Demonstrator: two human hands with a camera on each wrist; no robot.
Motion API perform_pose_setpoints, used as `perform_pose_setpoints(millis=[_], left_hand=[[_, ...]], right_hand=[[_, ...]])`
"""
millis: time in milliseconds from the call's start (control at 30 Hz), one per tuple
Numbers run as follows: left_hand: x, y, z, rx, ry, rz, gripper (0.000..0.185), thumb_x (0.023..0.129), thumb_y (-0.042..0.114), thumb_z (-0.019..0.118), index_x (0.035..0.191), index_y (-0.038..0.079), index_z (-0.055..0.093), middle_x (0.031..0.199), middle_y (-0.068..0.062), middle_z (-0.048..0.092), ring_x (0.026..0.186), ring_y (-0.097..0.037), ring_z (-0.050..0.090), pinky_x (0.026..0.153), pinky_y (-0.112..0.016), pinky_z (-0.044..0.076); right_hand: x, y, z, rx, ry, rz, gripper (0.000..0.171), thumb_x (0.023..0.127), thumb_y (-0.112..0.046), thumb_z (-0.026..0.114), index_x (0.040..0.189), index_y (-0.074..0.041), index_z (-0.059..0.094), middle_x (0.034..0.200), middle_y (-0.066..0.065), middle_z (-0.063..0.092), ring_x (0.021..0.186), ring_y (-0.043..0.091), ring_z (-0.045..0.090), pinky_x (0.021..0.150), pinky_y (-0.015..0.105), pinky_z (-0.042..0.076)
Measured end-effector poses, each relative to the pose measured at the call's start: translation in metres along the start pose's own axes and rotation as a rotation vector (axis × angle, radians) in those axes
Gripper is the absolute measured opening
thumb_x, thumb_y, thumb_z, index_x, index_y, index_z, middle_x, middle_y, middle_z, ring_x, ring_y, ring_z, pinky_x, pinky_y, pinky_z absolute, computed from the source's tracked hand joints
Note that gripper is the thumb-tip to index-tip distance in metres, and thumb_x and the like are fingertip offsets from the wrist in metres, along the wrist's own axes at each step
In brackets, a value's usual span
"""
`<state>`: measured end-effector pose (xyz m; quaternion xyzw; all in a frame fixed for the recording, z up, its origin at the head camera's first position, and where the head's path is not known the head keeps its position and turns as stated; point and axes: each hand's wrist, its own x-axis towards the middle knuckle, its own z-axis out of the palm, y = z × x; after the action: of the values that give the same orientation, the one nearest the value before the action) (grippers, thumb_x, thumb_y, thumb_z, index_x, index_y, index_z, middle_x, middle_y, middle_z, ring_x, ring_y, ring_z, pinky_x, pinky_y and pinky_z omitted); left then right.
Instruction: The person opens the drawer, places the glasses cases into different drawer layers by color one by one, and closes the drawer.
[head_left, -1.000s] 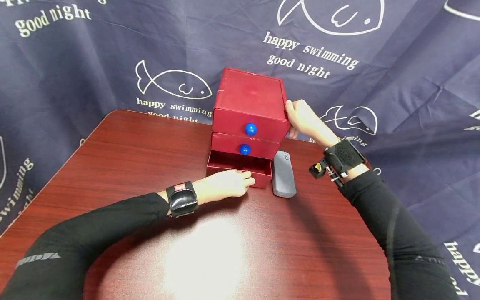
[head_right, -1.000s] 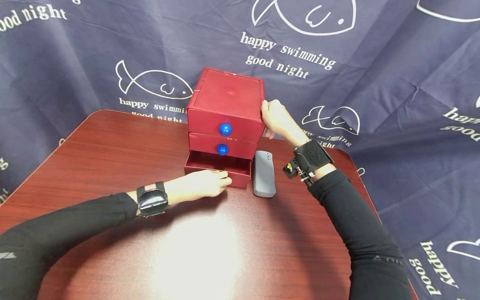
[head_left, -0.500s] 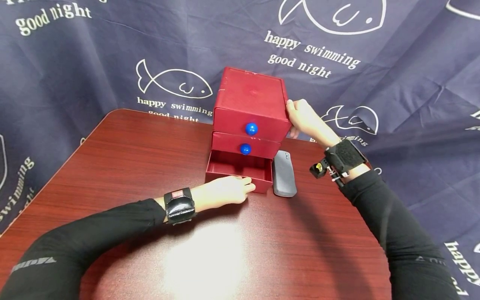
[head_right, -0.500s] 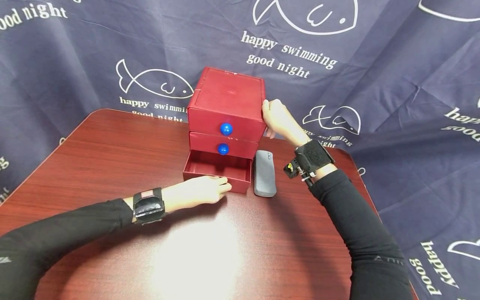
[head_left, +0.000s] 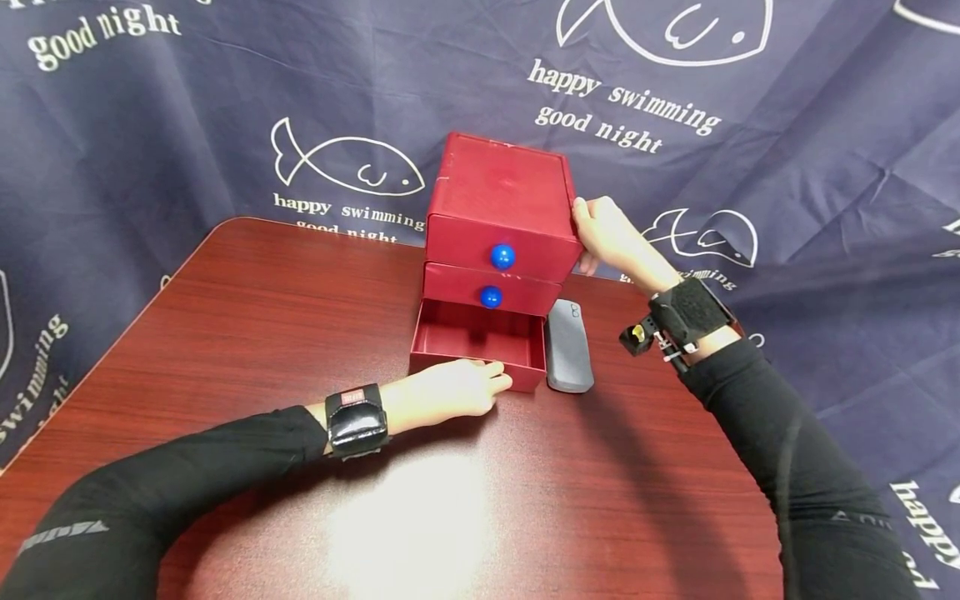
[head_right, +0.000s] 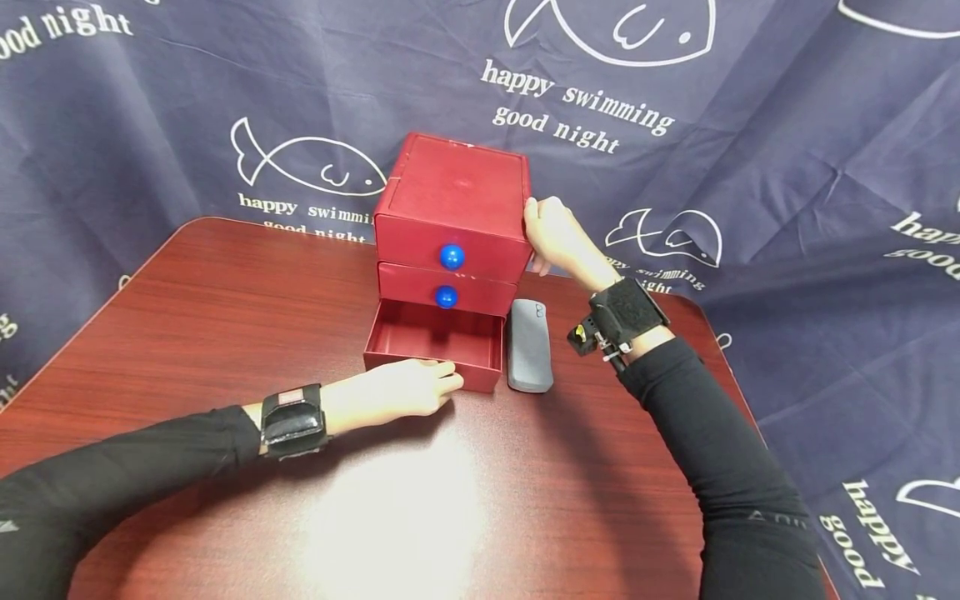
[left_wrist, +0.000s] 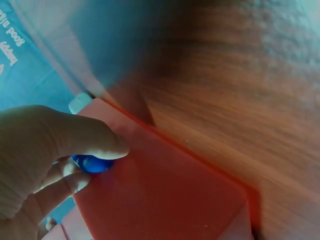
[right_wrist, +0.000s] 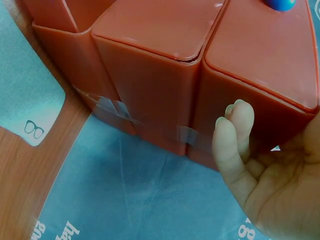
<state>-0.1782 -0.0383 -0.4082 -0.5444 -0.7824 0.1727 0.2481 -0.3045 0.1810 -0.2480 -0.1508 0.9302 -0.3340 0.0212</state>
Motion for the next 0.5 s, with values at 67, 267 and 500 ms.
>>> perform_pose_setpoints(millis=[67,267,500], left_hand=[[-0.0008,0.0005,0.0005,0.013,0.019,0.003,0.012,0.091,0.015,0.071,0.083,0.023,0.074,0.103,0.005,0.064,0.092,-0.012,0.058,0.067,-0.018,0.052],[-0.0015,0.0012,-0.001,0.021,0.007,0.019,0.013,0.093,0.016,0.07,0.083,0.023,0.075,0.103,0.005,0.063,0.092,-0.012,0.057,0.069,-0.018,0.052],[-0.0025,0.0037,-0.0048,0.036,-0.012,0.021,0.011,0.094,0.018,0.07,0.086,0.024,0.076,0.104,0.005,0.064,0.094,-0.012,0.058,0.072,-0.018,0.054]], right_hand=[[-0.0005,-0.0008,-0.0002,0.002,-0.003,0.006,0.05,0.109,-0.022,0.026,0.08,0.004,0.058,0.042,0.0,0.056,0.034,0.011,0.058,0.039,0.024,0.052],[-0.0011,-0.0018,-0.001,0.005,-0.016,0.012,0.05,0.109,-0.023,0.026,0.082,0.004,0.058,0.043,0.0,0.057,0.034,0.011,0.058,0.039,0.024,0.052],[-0.0016,-0.0018,-0.0008,0.008,-0.014,0.014,0.053,0.109,-0.023,0.026,0.079,0.004,0.059,0.042,0.0,0.057,0.034,0.011,0.058,0.038,0.024,0.052]])
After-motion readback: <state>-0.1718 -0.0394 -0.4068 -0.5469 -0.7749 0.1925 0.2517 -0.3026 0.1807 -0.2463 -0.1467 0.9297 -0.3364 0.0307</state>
